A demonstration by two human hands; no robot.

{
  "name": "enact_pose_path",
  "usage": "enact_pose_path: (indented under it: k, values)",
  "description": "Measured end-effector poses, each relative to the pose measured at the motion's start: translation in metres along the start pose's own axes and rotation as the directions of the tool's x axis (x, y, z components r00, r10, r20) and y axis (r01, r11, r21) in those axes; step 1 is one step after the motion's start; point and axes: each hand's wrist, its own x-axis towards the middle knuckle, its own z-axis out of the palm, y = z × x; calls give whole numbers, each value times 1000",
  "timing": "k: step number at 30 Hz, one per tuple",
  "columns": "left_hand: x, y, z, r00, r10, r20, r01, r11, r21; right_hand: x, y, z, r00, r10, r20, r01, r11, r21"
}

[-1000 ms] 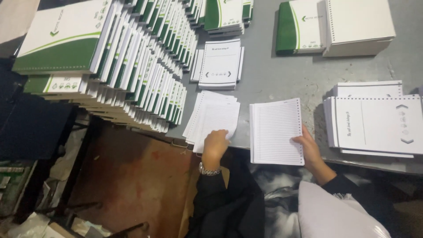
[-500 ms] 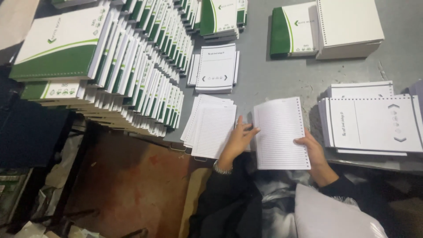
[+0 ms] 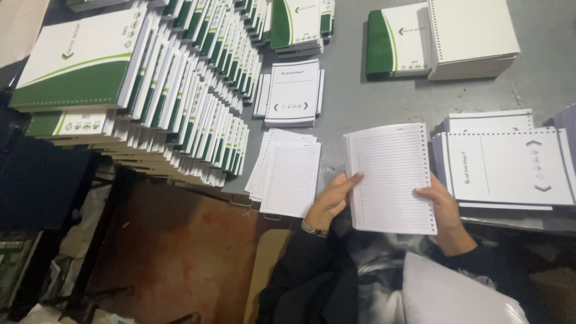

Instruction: Flipping through the pages of spiral-bound notebooks to inspect them and then stacking them neatly on a table.

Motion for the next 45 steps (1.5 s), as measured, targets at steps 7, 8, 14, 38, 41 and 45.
enact_pose_path:
  k: [7,8,14,38,41,45]
  values:
    - [8,-8,-5,986,53,-156,-4,955,297,19,22,-27,976,99,-191,-158,933,-324]
    - [7,-6,-4,986,52,-160,-2,956,293,14,16,-16,976,104,-191,-163,931,-326]
    - [-10,18,14,978,64,-199,32,895,445,16,19,-11,975,123,-184,-188,899,-396]
    - [-31,45,-20,708,542,-453,512,48,857,32,37,-33,973,79,-218,-179,854,-489]
    - [-30,40,-23,720,531,-446,518,16,855,27,31,-22,974,67,-215,-167,857,-488]
    - [-26,34,-37,726,568,-387,458,19,889,33,38,-30,978,48,-203,-146,853,-501]
